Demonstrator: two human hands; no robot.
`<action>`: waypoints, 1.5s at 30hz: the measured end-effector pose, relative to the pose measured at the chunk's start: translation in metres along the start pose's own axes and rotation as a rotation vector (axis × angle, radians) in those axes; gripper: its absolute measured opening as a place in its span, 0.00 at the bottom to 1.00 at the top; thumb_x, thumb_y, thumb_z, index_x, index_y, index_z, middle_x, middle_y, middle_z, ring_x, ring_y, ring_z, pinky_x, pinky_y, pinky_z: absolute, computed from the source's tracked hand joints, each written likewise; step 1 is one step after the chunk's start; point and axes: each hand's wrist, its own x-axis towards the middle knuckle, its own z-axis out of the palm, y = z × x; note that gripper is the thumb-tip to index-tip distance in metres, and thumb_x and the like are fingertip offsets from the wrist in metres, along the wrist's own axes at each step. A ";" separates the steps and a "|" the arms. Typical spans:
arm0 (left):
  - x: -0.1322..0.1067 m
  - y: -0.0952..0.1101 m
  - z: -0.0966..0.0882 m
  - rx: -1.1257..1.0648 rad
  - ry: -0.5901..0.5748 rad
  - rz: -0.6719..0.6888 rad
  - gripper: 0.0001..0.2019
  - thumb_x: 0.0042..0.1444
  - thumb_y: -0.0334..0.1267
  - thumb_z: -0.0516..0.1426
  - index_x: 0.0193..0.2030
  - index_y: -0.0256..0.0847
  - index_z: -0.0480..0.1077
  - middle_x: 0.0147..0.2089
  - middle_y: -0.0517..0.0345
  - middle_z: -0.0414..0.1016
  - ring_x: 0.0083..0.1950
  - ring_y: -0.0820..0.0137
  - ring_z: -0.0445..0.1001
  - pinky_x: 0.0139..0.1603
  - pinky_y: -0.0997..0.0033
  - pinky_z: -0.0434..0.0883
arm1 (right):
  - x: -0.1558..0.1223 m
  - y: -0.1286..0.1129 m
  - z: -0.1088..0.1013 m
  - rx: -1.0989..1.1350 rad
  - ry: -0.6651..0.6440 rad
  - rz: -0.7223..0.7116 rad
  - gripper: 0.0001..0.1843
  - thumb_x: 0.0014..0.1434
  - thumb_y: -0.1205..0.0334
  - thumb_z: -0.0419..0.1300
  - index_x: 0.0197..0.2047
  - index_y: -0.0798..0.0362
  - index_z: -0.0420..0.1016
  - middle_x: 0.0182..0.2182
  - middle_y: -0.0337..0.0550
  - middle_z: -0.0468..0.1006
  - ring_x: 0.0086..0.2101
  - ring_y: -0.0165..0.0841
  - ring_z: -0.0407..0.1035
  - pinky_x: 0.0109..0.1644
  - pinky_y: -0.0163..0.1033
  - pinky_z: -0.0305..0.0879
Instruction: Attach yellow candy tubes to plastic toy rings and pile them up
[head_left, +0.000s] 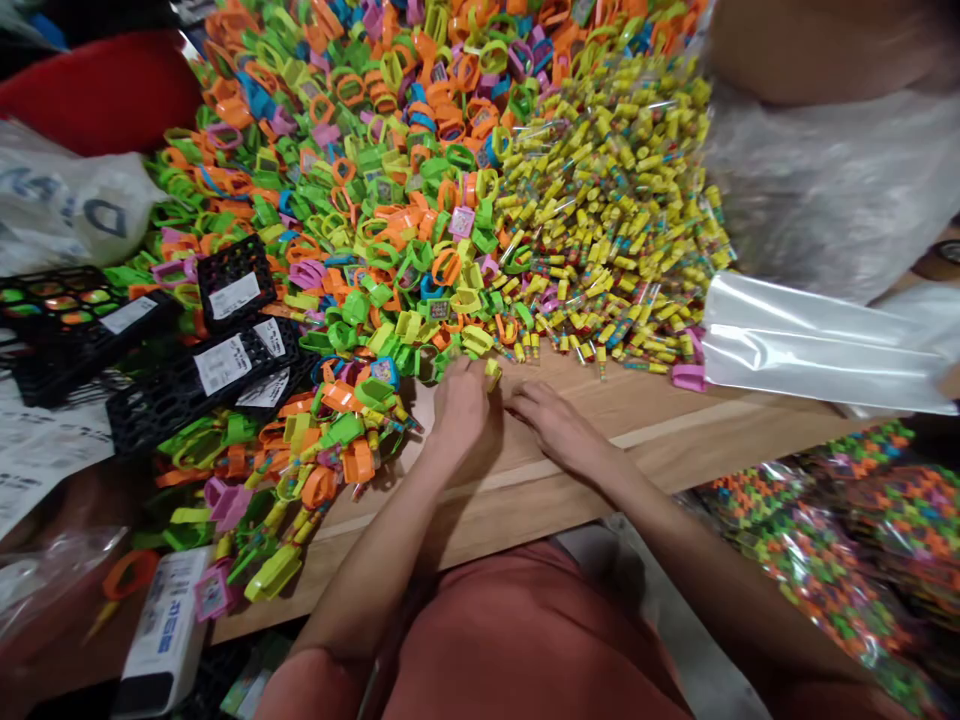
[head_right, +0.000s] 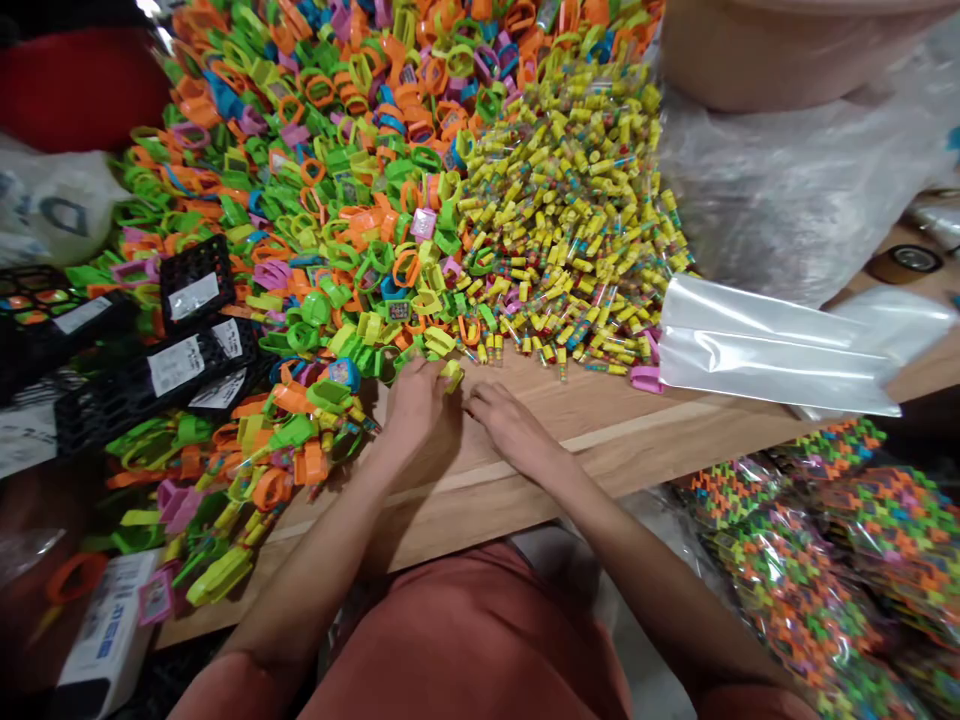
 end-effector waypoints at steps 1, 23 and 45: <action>-0.001 -0.002 0.000 -0.001 -0.003 0.000 0.11 0.66 0.28 0.52 0.45 0.35 0.78 0.43 0.43 0.76 0.48 0.55 0.74 0.49 0.60 0.69 | -0.003 -0.002 0.000 -0.023 0.000 0.021 0.15 0.70 0.74 0.49 0.49 0.56 0.76 0.44 0.53 0.73 0.46 0.42 0.66 0.52 0.46 0.66; -0.054 0.017 -0.009 -1.650 -0.014 -0.362 0.21 0.40 0.44 0.77 0.36 0.40 0.75 0.36 0.61 0.79 0.32 0.78 0.70 0.32 0.80 0.63 | -0.004 -0.060 -0.008 1.370 0.304 0.624 0.27 0.51 0.45 0.76 0.45 0.54 0.77 0.29 0.37 0.74 0.27 0.27 0.63 0.27 0.32 0.53; -0.071 0.014 -0.008 -1.273 0.077 -0.149 0.10 0.56 0.43 0.69 0.39 0.40 0.77 0.39 0.56 0.80 0.42 0.69 0.78 0.47 0.72 0.73 | -0.007 -0.055 -0.004 1.221 0.209 0.525 0.25 0.54 0.41 0.72 0.43 0.51 0.74 0.33 0.39 0.72 0.29 0.30 0.64 0.31 0.34 0.63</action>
